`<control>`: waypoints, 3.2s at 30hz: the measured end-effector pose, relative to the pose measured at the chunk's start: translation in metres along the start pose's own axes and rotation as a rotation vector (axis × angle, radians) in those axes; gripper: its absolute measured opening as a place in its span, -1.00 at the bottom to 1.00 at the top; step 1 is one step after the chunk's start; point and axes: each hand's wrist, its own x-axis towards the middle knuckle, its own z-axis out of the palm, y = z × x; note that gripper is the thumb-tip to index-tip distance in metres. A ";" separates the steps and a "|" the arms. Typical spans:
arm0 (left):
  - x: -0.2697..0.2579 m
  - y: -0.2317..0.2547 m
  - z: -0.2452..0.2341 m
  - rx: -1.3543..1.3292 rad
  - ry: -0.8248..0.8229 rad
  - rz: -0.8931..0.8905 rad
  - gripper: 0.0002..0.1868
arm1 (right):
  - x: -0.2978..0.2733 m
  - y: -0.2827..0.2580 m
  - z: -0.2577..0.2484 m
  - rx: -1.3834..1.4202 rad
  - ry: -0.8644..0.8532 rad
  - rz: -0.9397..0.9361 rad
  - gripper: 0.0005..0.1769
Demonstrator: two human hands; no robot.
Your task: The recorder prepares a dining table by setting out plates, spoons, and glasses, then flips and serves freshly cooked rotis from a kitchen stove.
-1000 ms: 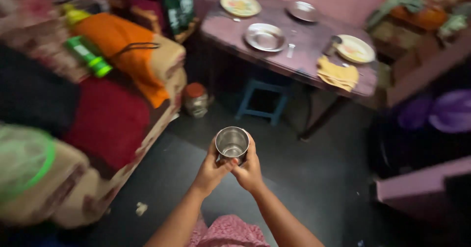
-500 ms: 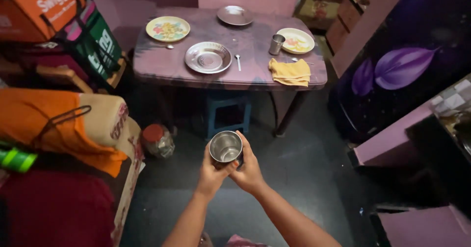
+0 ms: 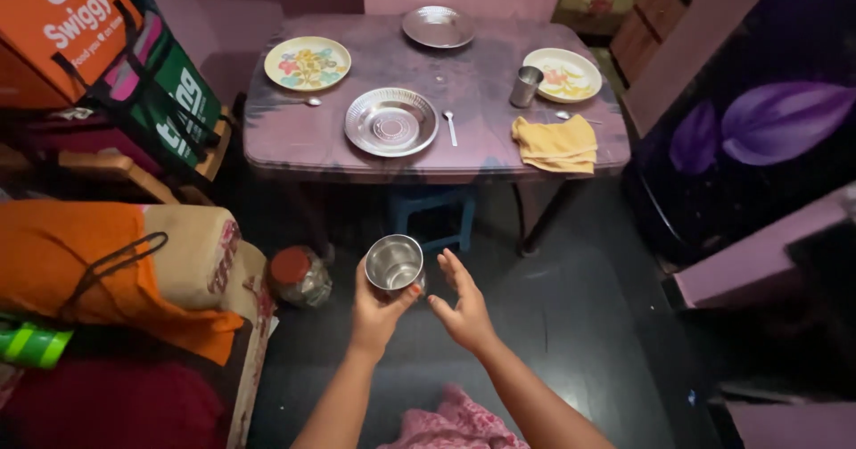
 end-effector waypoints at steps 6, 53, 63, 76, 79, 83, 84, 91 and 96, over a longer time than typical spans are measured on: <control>0.064 -0.018 -0.003 0.081 0.065 0.027 -0.21 | 0.077 0.055 0.001 0.165 -0.037 0.017 -0.10; 0.544 -0.156 0.077 0.454 -0.314 0.056 -0.08 | 0.517 0.183 -0.095 -0.209 0.346 -0.018 0.15; 0.559 -0.161 0.083 0.752 -0.201 -0.160 -0.23 | 0.637 0.313 -0.119 -0.223 0.371 0.182 0.13; 0.558 -0.165 0.110 0.817 -0.010 -0.194 -0.29 | 0.717 0.375 -0.126 -0.198 0.249 0.167 0.11; 0.558 -0.162 0.117 0.832 0.043 -0.218 -0.29 | 0.722 0.383 -0.125 -0.187 0.239 0.157 0.12; 0.557 -0.176 0.121 0.951 0.033 -0.144 -0.20 | 0.704 0.364 -0.122 -0.288 0.266 0.040 0.26; 0.557 -0.180 0.122 1.046 0.047 -0.118 -0.13 | 0.697 0.352 -0.122 -0.370 0.271 -0.019 0.28; 0.523 -0.172 0.121 1.372 0.170 0.009 0.04 | 0.601 0.263 -0.117 -0.480 0.041 -0.478 0.04; 0.483 -0.151 0.111 1.498 0.385 0.018 0.04 | 0.575 0.240 -0.102 -0.362 -0.041 -0.568 0.07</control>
